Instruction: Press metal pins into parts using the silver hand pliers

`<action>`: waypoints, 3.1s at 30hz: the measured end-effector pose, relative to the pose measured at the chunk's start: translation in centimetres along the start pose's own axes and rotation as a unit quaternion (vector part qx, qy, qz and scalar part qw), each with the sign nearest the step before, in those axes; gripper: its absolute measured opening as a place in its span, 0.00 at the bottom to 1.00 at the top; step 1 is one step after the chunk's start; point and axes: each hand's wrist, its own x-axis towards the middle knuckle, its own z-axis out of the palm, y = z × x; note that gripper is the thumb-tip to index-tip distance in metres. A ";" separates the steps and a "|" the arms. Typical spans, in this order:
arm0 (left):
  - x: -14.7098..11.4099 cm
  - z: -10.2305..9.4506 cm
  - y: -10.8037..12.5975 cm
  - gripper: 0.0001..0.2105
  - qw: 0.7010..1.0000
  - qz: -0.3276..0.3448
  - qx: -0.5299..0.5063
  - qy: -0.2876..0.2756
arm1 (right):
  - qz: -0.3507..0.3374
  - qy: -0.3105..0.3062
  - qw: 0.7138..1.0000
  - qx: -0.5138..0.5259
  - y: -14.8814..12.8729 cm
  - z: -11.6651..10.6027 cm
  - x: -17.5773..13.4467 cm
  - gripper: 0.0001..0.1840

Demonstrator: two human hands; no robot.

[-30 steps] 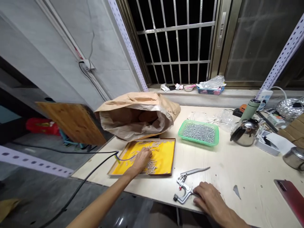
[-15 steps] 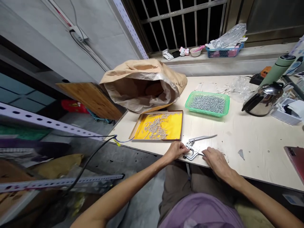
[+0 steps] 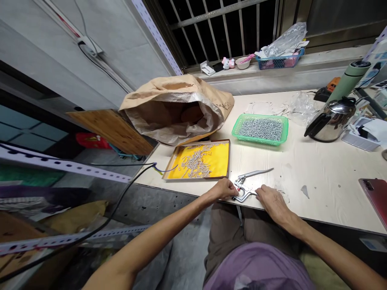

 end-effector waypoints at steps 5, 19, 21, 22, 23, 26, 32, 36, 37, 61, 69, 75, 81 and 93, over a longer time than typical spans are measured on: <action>-0.1 0.0 -0.6 0.22 0.992 -0.034 -0.097 -0.078 | -0.004 0.000 1.000 -0.006 -0.1 0.3 0.1 0.08; 0.1 0.1 -0.6 0.23 0.988 -0.092 -0.091 -0.088 | -0.016 0.011 1.000 -0.008 -0.3 0.5 -0.2 0.09; 0.0 0.1 -0.4 0.22 0.986 -0.101 -0.098 -0.087 | -0.019 0.003 1.000 -0.001 -0.1 0.4 -0.1 0.07; -0.1 0.1 -0.3 0.21 0.986 -0.103 -0.101 -0.088 | -0.020 0.000 1.000 0.003 0.0 0.3 0.0 0.06; -0.2 0.1 -0.2 0.21 0.985 -0.105 -0.104 -0.087 | -0.021 0.002 1.000 0.005 0.2 0.1 0.1 0.07; -0.3 0.2 0.1 0.20 0.984 -0.116 -0.112 -0.081 | -0.024 0.037 0.999 -0.001 1.2 -0.8 1.1 0.30; -0.2 0.3 0.1 0.21 0.980 -0.132 -0.117 -0.089 | -0.061 -0.003 0.998 -0.019 2.8 -2.5 3.6 0.52; -0.2 0.3 0.0 0.21 0.980 -0.125 -0.129 -0.082 | -0.047 -0.036 0.998 -0.023 2.3 -3.2 3.9 0.46; -0.2 0.4 0.0 0.21 0.981 -0.126 -0.128 -0.079 | -0.046 -0.036 0.998 -0.027 2.1 -3.3 3.8 0.44; 1.3 2.6 4.7 0.20 0.873 0.304 0.369 0.096 | 0.008 -0.078 0.995 -0.060 1.0 -4.4 2.2 0.19; 2.0 3.2 4.8 0.08 0.898 0.263 0.334 0.119 | 0.000 -0.088 0.995 -0.055 1.3 -3.3 2.8 0.08; 1.5 5.5 2.9 0.17 0.885 0.296 0.285 0.220 | -0.049 -0.049 0.998 -0.014 3.8 -3.7 2.8 0.19; 0.7 11.0 1.8 0.17 0.850 0.383 0.253 0.260 | 0.011 -0.014 1.000 -0.025 5.8 -3.6 4.7 0.10; -1.1 11.7 2.2 0.14 0.844 0.413 0.252 0.232 | -0.279 -0.032 0.957 -0.067 -2.1 -3.1 8.4 0.09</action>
